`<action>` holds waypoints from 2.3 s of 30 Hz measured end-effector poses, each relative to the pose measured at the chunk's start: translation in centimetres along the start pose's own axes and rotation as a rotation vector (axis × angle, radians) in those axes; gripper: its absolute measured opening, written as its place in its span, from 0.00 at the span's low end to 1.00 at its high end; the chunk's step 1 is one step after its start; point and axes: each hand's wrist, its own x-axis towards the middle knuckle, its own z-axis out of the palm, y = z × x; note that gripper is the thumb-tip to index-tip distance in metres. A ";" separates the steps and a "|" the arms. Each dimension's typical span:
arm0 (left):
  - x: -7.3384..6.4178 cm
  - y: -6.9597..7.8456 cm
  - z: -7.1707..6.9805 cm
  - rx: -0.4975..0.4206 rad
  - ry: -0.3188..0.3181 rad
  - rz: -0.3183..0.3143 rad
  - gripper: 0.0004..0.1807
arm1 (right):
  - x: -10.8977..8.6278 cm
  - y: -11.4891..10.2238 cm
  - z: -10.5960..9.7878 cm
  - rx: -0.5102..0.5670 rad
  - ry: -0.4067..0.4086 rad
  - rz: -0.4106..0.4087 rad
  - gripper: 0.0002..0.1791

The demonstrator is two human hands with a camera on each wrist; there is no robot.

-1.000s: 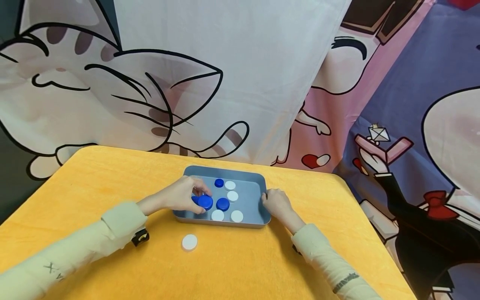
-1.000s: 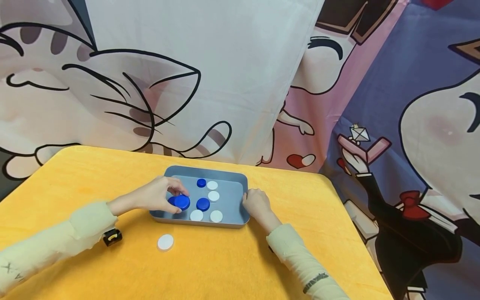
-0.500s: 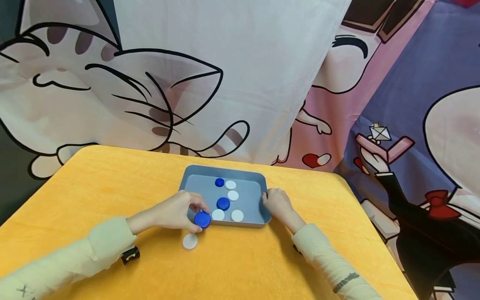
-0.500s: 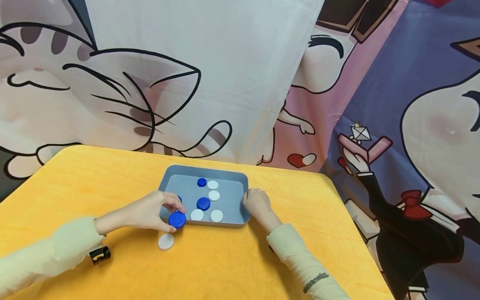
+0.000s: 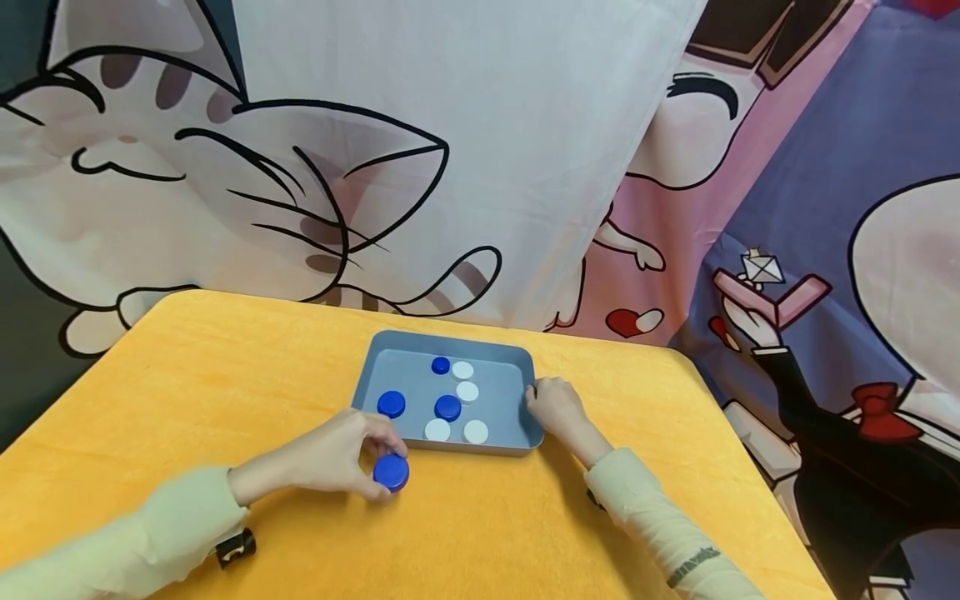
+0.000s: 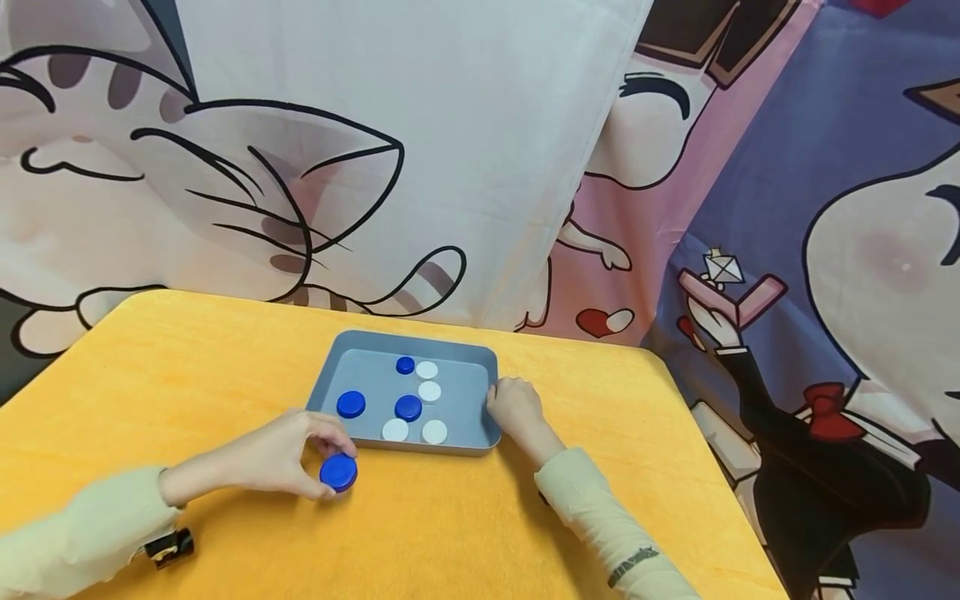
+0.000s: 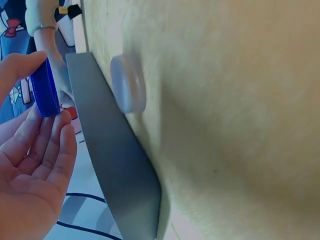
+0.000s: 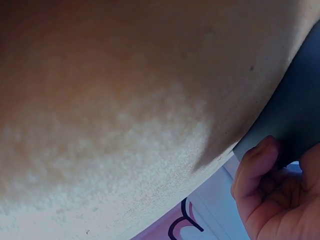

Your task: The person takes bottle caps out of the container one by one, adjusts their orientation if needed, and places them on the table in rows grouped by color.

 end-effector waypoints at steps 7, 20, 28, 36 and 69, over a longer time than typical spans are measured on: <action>-1.2 0.2 0.6 0.006 -0.019 -0.001 0.18 | 0.0 0.2 0.2 0.008 -0.005 0.013 0.20; -2.4 0.3 2.0 -0.031 -0.107 -0.065 0.19 | 0.0 0.1 0.1 0.010 -0.005 0.011 0.21; -3.1 0.2 2.6 -0.023 -0.109 -0.019 0.18 | 0.0 0.1 0.1 0.005 0.001 0.009 0.21; -3.5 -0.1 3.2 -0.068 -0.156 -0.064 0.19 | -0.1 0.1 0.1 -0.004 0.002 0.001 0.20; -3.9 -0.1 3.5 0.001 -0.130 -0.058 0.18 | -0.1 0.1 0.2 0.009 -0.004 0.010 0.21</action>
